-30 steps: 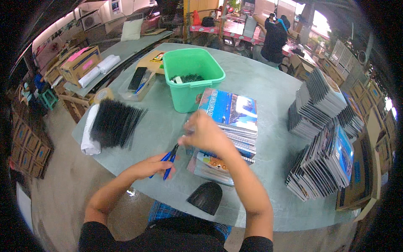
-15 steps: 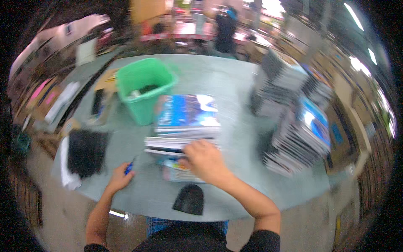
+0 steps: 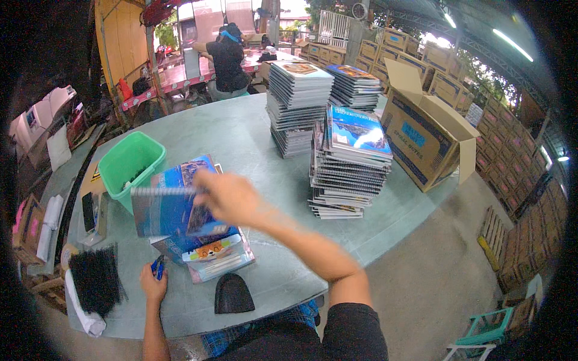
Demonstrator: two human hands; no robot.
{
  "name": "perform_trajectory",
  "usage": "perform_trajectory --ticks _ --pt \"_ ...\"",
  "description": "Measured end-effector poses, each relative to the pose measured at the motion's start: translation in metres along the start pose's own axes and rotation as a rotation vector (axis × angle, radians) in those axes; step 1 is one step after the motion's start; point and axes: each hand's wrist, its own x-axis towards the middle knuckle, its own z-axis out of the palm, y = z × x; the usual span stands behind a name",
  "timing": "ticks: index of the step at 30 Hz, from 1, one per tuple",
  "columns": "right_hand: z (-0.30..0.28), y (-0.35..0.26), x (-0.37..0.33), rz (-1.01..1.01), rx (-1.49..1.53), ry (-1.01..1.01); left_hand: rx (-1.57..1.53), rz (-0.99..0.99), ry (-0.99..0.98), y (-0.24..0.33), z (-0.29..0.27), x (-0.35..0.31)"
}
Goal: The person binds spiral booklets by hand-threading a plastic coil through the pre-punched holes of a stack of booklets, trimming the coil ends using pliers, and wiping the bound edge with a black cloth.
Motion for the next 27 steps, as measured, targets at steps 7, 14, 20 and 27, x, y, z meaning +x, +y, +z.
perform_trajectory --ticks 7,14,20,27 --pt "-0.186 -0.001 0.031 -0.056 -0.983 0.429 -0.010 0.019 0.016 -0.001 0.001 -0.005" --pt "-0.240 0.167 0.019 0.160 -1.057 0.458 0.005 0.061 0.051 0.006 -0.004 -0.005" --pt "-0.218 0.247 -0.047 0.836 -0.725 -0.013 0.025 0.089 0.062 0.010 0.000 0.002" --pt "-0.184 0.182 -0.022 1.047 -0.745 -0.006 0.232 -0.105 0.098 0.003 -0.010 -0.010"
